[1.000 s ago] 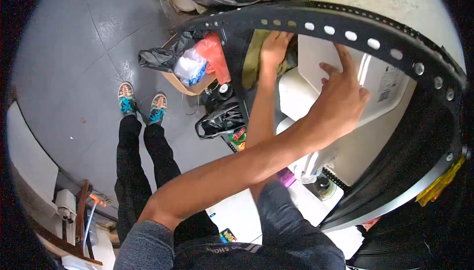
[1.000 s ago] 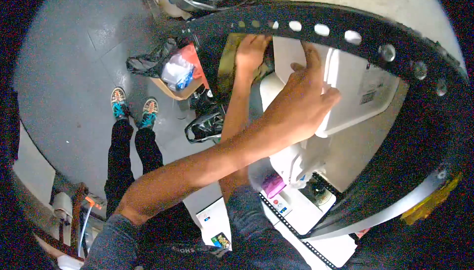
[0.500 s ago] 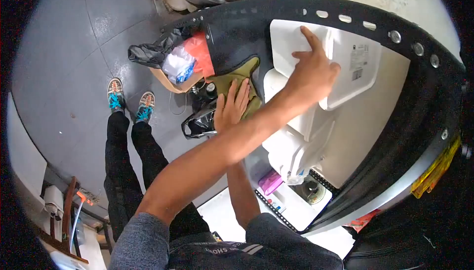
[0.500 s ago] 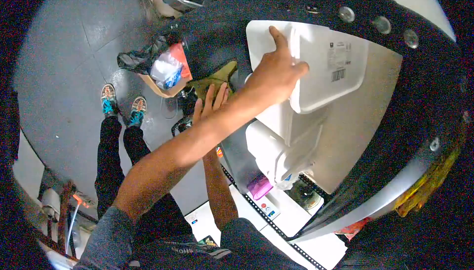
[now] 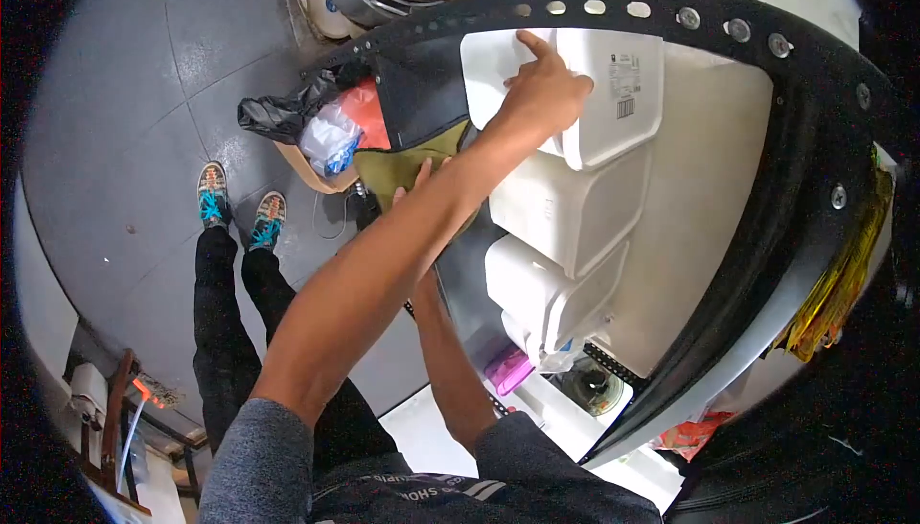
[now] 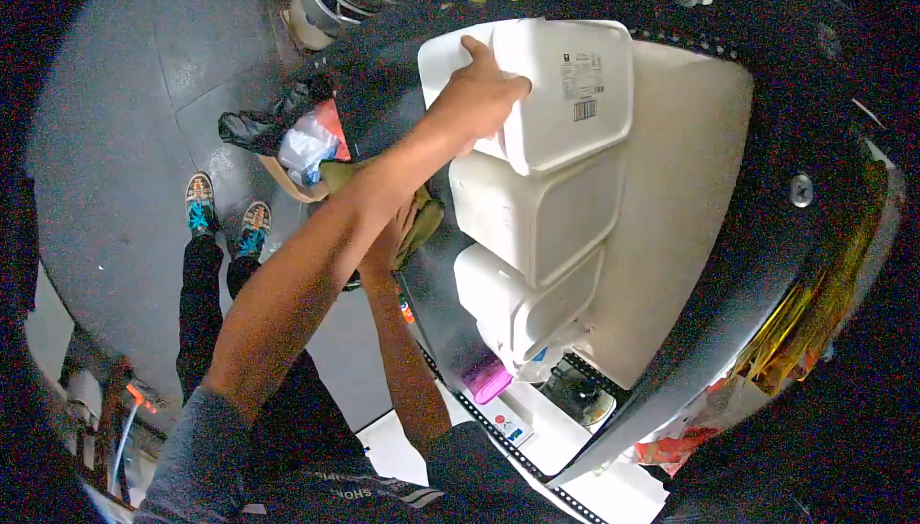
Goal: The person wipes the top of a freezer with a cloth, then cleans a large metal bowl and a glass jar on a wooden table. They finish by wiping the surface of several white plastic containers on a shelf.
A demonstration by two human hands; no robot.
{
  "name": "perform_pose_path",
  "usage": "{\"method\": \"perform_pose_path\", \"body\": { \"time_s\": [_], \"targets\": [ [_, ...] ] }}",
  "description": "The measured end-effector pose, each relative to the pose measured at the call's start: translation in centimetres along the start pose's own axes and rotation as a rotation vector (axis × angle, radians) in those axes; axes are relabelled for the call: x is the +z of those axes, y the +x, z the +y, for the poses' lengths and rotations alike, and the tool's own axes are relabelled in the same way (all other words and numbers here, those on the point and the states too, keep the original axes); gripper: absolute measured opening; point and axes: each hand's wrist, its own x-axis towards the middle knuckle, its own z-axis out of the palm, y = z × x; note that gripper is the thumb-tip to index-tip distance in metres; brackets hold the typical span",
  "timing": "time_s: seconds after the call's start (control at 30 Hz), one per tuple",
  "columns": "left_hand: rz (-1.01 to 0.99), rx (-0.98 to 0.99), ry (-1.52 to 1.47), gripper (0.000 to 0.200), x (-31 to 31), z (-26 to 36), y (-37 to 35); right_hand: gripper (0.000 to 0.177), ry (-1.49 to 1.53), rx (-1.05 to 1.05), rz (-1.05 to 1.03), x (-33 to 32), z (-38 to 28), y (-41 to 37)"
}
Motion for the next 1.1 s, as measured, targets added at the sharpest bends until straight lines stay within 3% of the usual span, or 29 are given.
{"method": "perform_pose_path", "body": {
  "time_s": [0.07, 0.23, 0.33, 0.4, 0.47, 0.53, 0.57, 0.63, 0.67, 0.77, 0.9, 0.97, 1.07, 1.1],
  "targets": [
    [-0.102, -0.027, -0.09, 0.097, 0.2, 0.7, 0.7, 0.071, 0.082, 0.023, 0.044, 0.6, 0.1, -0.3],
    [-0.184, -0.07, -0.012, 0.099, -0.3, 2.1, 0.8, 0.064, 0.039, 0.054, 0.065, 1.1, 0.6, 0.1],
    [-0.068, -0.029, 0.052, 0.102, 0.9, 0.9, 0.7, 0.053, 0.18, -0.037, -0.175, -0.9, -0.1, 1.0],
    [-0.004, -0.011, 0.094, 0.104, 0.5, 0.1, -0.2, 0.05, -0.009, -0.279, 0.02, 0.8, 0.8, 4.0],
    [-0.041, 0.051, -0.077, 0.092, -0.9, -1.5, -3.5, 0.05, -0.009, -0.277, -0.003, 0.7, 0.0, 8.5],
    [0.132, 0.189, 0.066, 0.075, -1.2, -4.7, -6.3, 0.049, -0.016, -0.272, -0.033, 0.5, -0.4, 8.7],
    [0.128, 0.185, 0.068, 0.075, -1.7, -6.5, -7.4, 0.05, -0.002, -0.246, -0.019, 0.4, -0.4, 8.1],
    [0.515, 0.422, 0.833, 0.065, -2.6, -9.6, -9.0, 0.051, 0.023, -0.19, 0.013, 0.2, -0.4, 6.8],
    [0.513, 0.422, 0.834, 0.065, -2.8, -10.8, -8.7, 0.052, 0.036, -0.168, 0.029, 0.1, -0.7, 6.1],
    [0.126, 0.311, 0.483, 0.077, -3.0, -12.7, -6.5, 0.054, 0.07, -0.115, 0.084, -0.2, -1.1, 4.6],
    [0.231, 0.324, 0.567, 0.092, 0.4, -7.0, -6.5, 0.056, 0.097, -0.033, 0.136, -1.2, -0.6, 1.5],
    [-0.111, 0.103, -0.018, 0.104, 1.3, -4.6, -6.7, 0.058, 0.022, -0.006, 0.121, 0.6, 2.0, -1.4],
    [-0.166, 0.108, -0.023, 0.105, 2.6, -4.1, -7.0, 0.062, -0.131, 0.056, 0.1, 3.8, 5.6, -5.7],
    [-0.193, 0.104, -0.029, 0.105, 3.1, -4.2, -7.1, 0.062, 0.053, 0.205, 0.167, 4.4, 5.7, -6.9]
  ]
}}
